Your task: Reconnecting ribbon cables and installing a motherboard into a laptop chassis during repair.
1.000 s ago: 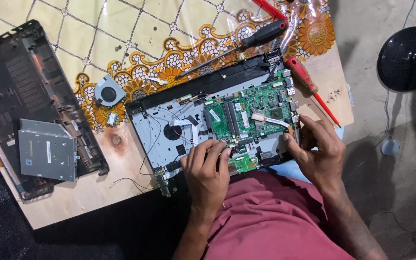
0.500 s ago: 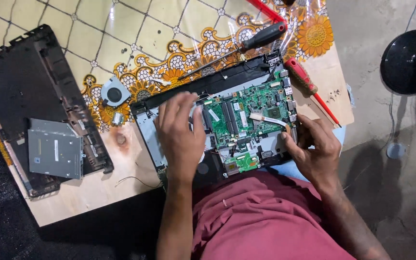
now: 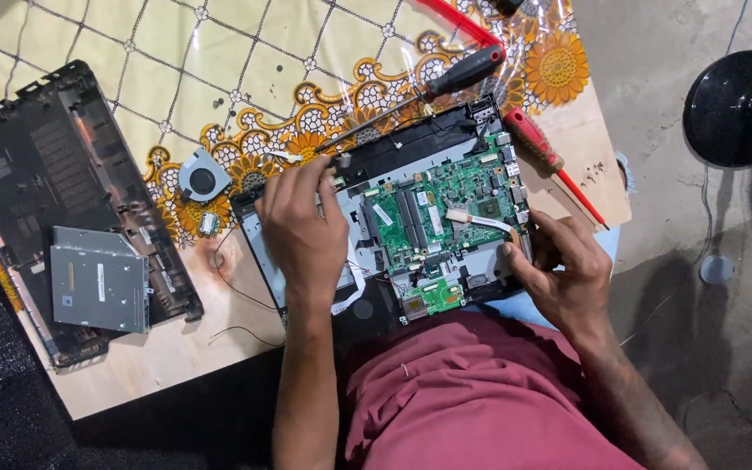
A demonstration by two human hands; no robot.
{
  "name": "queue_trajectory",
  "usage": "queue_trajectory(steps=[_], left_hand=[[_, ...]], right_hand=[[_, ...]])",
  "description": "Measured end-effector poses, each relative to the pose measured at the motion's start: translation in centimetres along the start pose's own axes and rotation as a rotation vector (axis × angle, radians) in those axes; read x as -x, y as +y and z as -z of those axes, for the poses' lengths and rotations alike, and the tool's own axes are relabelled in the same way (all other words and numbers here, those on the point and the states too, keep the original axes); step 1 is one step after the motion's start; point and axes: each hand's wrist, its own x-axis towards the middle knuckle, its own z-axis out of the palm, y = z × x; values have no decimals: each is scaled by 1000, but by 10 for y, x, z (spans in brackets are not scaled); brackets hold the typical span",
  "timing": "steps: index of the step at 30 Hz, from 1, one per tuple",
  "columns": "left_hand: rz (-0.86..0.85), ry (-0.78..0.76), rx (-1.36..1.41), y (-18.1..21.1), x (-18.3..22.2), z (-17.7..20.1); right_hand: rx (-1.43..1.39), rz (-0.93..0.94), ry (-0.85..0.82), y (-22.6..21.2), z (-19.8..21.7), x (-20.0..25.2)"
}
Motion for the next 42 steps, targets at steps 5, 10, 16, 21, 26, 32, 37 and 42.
queue_trajectory(steps=[5,10,16,21,26,32,37,42], left_hand=[[-14,73,2,7,-2,12],[-92,157,46,9,23,2],[-38,-95,257,25,64,2],[110,-147,305,35,79,13],[94,-109,147,35,101,0],[41,-65,37,51,105,-6],[94,-85,37,58,106,-3],[76,-106,86,57,109,-7]], right_hand=[[2,-21,10,-7,-1,-3],[5,-43,-11,-11,0,-6],[17,-37,-9,-12,0,-7],[-21,-58,8,-7,-1,-5],[-8,-49,6,3,0,-5],[27,1,5,8,6,-5],[157,7,-30,-1,17,-5],[170,34,8,1,20,-5]])
